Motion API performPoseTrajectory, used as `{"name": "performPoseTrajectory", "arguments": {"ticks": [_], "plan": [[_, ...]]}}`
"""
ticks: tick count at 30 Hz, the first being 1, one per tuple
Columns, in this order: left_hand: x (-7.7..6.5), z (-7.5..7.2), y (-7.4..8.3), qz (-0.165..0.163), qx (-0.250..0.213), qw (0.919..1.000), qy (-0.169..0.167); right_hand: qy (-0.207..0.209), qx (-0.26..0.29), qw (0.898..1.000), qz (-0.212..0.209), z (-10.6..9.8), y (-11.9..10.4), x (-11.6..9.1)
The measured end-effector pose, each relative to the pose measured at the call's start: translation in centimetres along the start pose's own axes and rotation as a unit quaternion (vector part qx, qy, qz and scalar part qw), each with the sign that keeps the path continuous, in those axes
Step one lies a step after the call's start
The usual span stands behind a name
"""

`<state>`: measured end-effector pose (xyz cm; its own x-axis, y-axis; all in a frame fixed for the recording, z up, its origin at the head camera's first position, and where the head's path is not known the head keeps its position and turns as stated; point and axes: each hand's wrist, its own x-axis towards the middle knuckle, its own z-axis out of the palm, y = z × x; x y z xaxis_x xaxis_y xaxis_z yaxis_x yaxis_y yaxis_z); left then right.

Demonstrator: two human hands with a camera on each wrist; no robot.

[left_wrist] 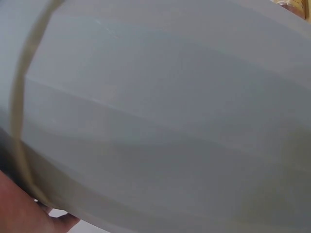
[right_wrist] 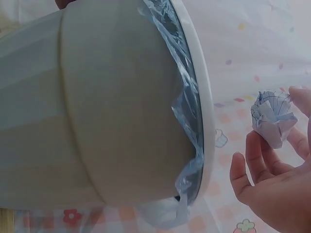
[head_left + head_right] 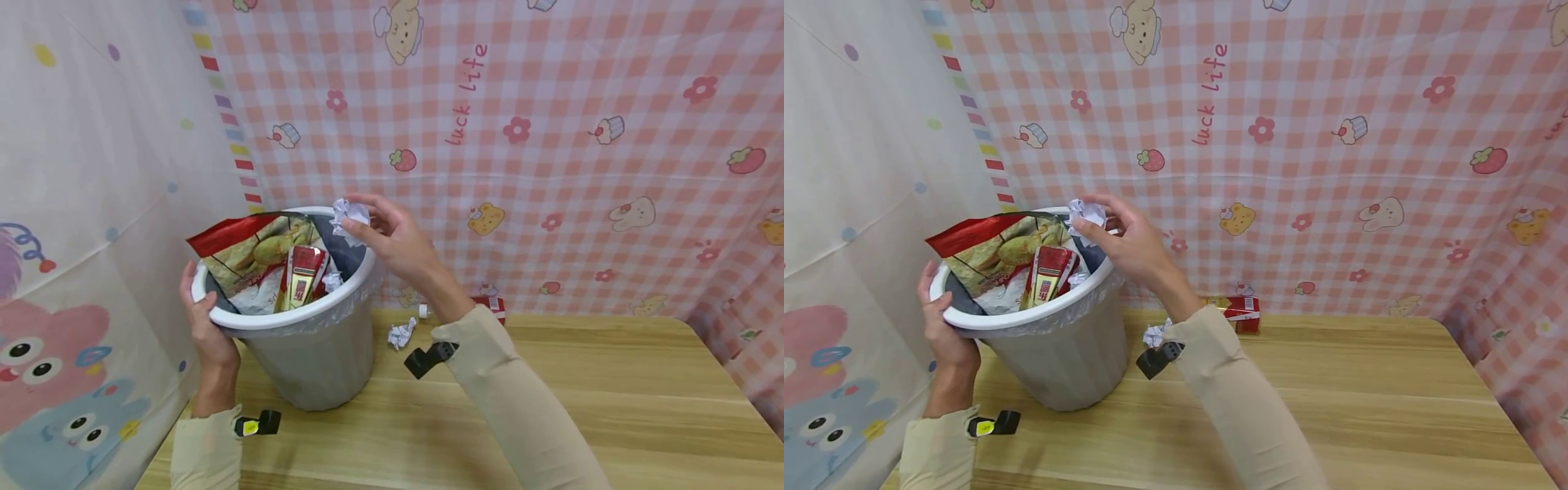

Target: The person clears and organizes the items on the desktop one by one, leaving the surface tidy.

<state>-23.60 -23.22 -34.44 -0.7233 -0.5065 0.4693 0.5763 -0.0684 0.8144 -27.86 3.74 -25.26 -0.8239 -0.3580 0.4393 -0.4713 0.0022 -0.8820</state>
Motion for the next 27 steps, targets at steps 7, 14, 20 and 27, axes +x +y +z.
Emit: {"name": "performPoseTrajectory", "arguments": {"ticks": [7,14,20,27], "plan": [[0.1,0.0,0.0,-0.002,0.003,1.0000,0.001,-0.009,-0.012,1.000,0.012,1.2,-0.3,0.5],[0.1,-0.1,-0.1,-0.003,0.009,1.0000,0.000,-0.027,-0.027,0.999,0.016,1.9,-0.1,0.7],[0.0,-0.1,-0.1,-0.002,0.011,0.9999,-0.001,-0.035,-0.029,0.999,0.018,2.3,0.4,0.8],[0.0,-0.1,-0.1,-0.004,0.013,0.9999,-0.004,-0.037,-0.021,0.999,0.023,2.4,0.6,0.8]]}}
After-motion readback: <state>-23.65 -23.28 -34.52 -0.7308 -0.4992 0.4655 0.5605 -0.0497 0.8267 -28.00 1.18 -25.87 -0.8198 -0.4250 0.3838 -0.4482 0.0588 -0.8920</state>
